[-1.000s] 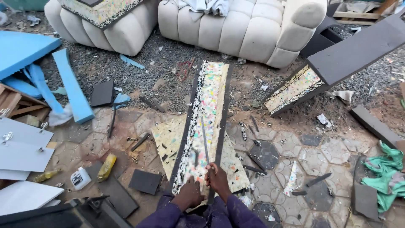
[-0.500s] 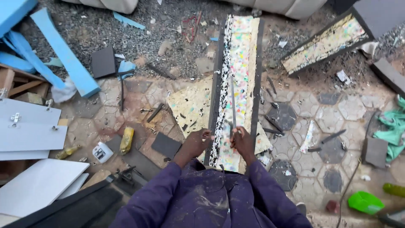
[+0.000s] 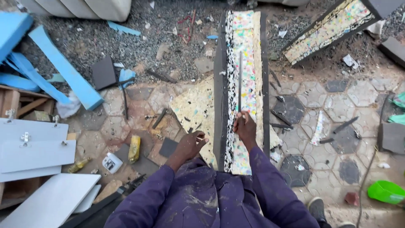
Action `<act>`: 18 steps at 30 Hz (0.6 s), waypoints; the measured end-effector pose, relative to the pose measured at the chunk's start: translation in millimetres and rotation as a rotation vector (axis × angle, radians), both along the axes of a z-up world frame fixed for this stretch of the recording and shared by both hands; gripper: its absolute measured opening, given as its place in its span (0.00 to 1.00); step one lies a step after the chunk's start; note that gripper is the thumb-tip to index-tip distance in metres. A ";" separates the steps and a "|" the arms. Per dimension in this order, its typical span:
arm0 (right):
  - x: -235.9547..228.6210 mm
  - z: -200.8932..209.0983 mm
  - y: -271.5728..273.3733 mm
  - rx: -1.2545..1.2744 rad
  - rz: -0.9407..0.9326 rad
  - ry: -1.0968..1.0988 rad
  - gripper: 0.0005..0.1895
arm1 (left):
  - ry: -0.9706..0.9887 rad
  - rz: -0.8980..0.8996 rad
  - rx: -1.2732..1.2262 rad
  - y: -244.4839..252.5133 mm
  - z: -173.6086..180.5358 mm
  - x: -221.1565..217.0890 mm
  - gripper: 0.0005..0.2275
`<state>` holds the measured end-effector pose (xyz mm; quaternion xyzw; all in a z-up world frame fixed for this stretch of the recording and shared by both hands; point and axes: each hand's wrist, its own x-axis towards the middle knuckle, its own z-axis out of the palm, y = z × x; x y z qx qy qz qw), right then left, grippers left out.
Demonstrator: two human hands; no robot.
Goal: The person uses a metal scraper to remove the black foam layer from a long, rectangular piece of colorful foam. The person works along the length of the foam, scraping off the material and occasionally wiping the surface with their hand.
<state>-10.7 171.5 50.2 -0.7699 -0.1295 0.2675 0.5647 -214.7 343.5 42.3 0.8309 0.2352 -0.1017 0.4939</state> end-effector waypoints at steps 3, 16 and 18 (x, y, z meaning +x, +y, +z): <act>12.9 -32.2 -3.1 -0.071 0.092 -0.011 0.18 | 0.004 0.049 -0.031 8.8 -0.9 1.3 0.21; 77.7 -35.2 0.9 -0.579 0.227 -0.425 0.15 | 0.036 0.055 -0.014 -12.6 -20.9 32.6 0.20; 62.8 -39.8 -20.4 -0.640 0.318 -0.446 0.21 | 0.034 0.097 -0.029 -15.2 -19.9 35.1 0.19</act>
